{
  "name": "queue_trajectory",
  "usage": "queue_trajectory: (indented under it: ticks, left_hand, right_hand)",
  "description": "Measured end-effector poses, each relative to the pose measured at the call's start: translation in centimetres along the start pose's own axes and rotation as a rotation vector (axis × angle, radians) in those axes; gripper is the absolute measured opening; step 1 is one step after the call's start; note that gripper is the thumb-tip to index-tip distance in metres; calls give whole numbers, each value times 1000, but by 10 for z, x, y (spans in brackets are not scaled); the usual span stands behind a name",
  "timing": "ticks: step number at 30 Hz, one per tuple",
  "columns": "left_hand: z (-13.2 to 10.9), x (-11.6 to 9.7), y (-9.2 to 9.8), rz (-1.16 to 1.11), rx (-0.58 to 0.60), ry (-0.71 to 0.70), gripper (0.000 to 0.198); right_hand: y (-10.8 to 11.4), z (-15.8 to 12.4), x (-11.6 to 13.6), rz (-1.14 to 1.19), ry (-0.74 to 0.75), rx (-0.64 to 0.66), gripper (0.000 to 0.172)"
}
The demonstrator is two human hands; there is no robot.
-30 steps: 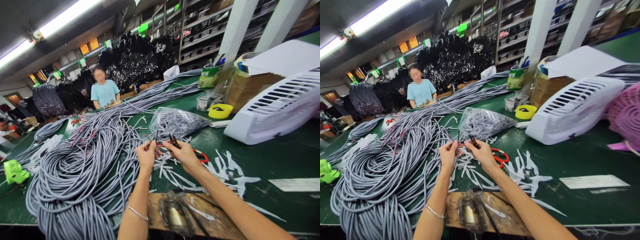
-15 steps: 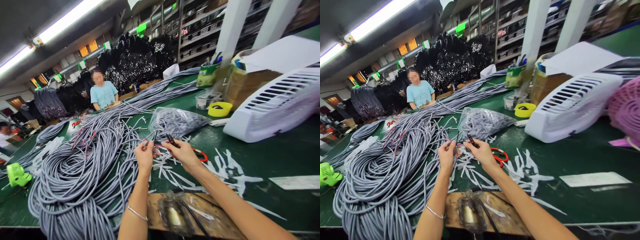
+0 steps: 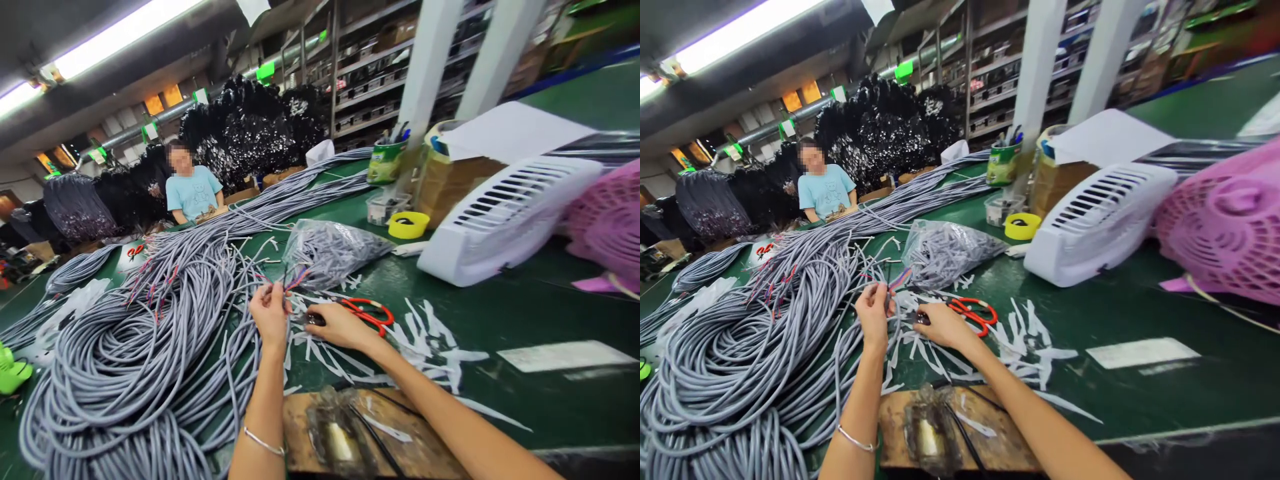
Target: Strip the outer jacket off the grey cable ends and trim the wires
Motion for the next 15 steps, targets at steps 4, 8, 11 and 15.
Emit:
queue_trajectory:
  ticks: [4, 8, 11, 15]
  left_hand:
    - [-7, 1, -1, 9, 7, 7, 41]
    - [-11, 0, -1, 24, -1, 25, 40]
    - [-12, -1, -2, 53, 1, 36, 39]
    - [-14, -3, -3, 72, -6, 34, 35]
  right_hand:
    - [-12, -4, 5, -249, 54, 91, 17]
    - [-21, 2, -1, -350, 91, 132, 19]
    - [-30, 9, -11, -348, 134, 138, 15]
    - [-35, 16, -23, -396, 261, -94, 11]
Point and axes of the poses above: each hand's wrist, its own z-axis towards the middle knuckle, its own y-axis out of the back of the hand, x = y × z, the point moved 4 cm from there along z, towards the middle knuckle, and after that the axes turned 12 degrees about -y, right-handed, at the moved point
